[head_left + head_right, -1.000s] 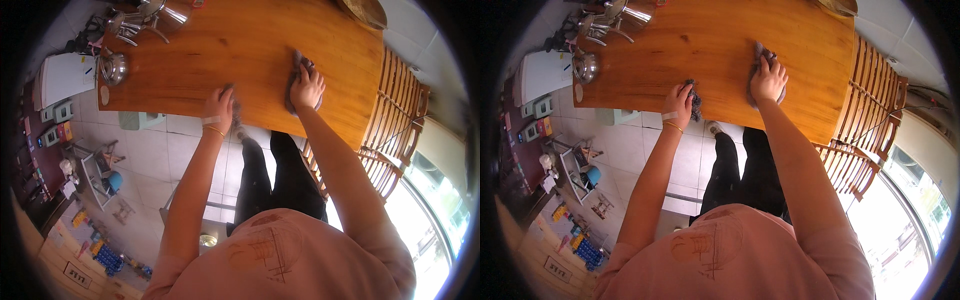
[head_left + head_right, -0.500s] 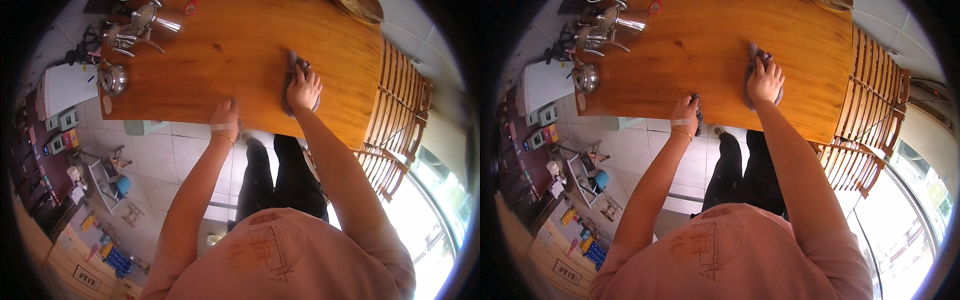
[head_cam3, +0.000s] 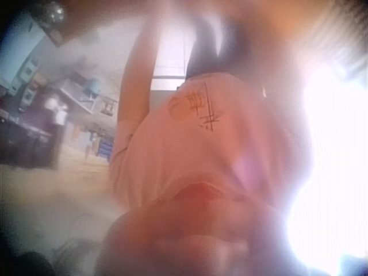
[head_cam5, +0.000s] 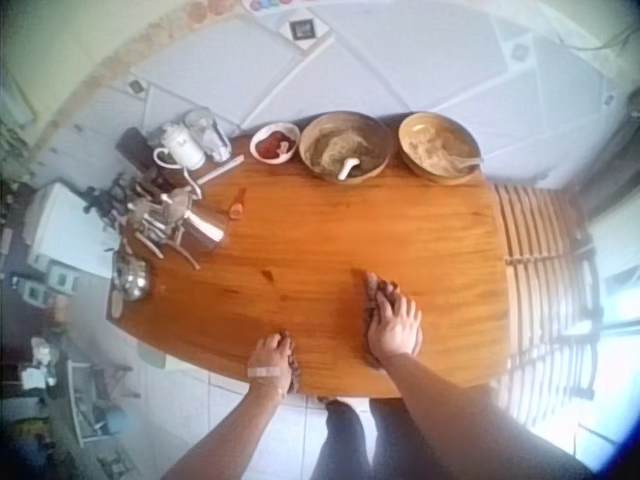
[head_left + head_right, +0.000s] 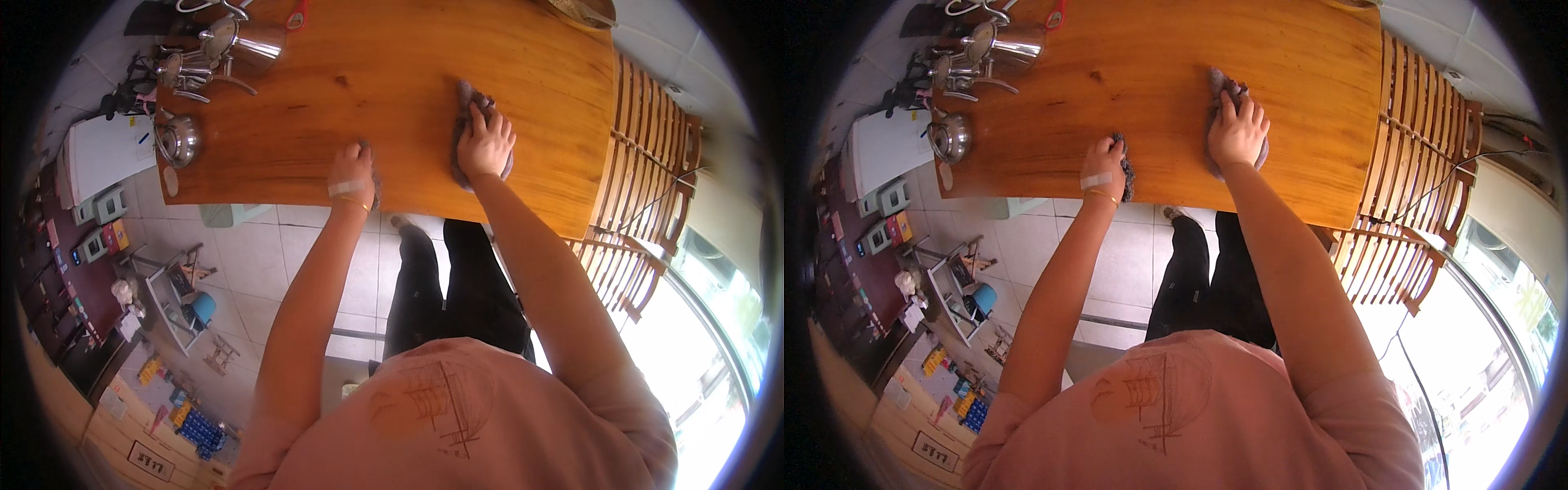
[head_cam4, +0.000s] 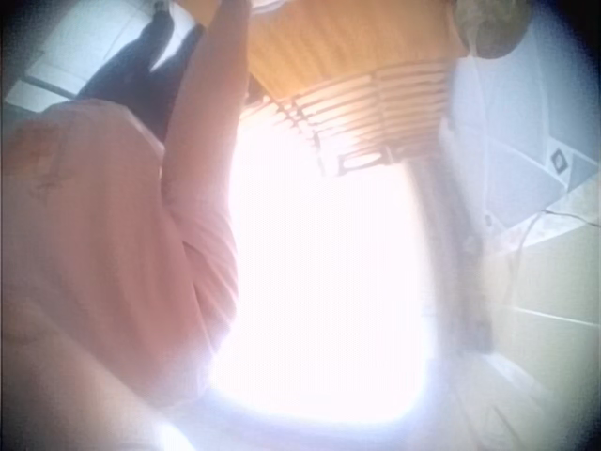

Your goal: The person wipes a wooden table with a cloth, moving bowls and kettles aside to reach different areas. The person continues wiping the table surface and then walks through the room into a kitchen area.

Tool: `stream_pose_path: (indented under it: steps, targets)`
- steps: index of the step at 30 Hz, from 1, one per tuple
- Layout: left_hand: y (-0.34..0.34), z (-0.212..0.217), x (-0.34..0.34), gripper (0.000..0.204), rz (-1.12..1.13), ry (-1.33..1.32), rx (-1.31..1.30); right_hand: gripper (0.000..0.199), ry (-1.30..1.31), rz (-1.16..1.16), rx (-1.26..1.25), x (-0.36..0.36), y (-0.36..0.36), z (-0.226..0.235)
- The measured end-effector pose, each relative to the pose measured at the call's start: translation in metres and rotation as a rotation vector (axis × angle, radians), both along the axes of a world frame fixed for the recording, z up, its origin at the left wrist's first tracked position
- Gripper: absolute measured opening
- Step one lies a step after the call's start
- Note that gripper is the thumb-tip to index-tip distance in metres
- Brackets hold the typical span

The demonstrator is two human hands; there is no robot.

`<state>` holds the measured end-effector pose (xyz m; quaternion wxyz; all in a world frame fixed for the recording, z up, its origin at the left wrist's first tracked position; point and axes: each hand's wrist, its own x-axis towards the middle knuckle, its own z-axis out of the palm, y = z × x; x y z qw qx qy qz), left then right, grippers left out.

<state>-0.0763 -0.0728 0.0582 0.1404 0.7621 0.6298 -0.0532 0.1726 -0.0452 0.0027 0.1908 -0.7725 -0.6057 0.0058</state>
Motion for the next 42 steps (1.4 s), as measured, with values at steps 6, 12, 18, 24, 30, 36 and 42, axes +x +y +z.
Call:
stream_pose_path:
  steps: [6,12,18,24,30,36,42]
  targets:
    - [-0.005,-0.003,-0.001,0.023,0.015,-0.044,-0.029,0.033,-0.003,0.010,0.011,-0.001,0.001,0.003]
    - [-0.004,0.003,0.005,0.020,0.126,-0.154,0.017,0.033,0.001,0.005,0.007,0.000,0.001,0.002]
    - [0.003,0.007,0.007,0.028,-0.078,-0.102,0.170,0.033,-0.023,0.013,0.007,0.001,0.001,0.000]
    - [-0.002,0.004,0.006,0.027,-0.036,0.024,-0.050,0.034,-0.001,0.010,0.016,-0.001,0.000,0.000]
    - [0.002,-0.002,0.005,0.027,0.032,-0.002,-0.075,0.034,0.004,0.011,0.040,0.002,0.001,0.001]
    - [0.007,0.001,0.011,0.019,0.037,-0.070,0.076,0.035,0.021,0.022,0.019,-0.001,0.000,-0.002]
    - [-0.038,0.002,-0.008,0.021,0.087,-0.086,-0.059,0.032,-0.013,0.015,0.018,0.005,-0.001,-0.005]
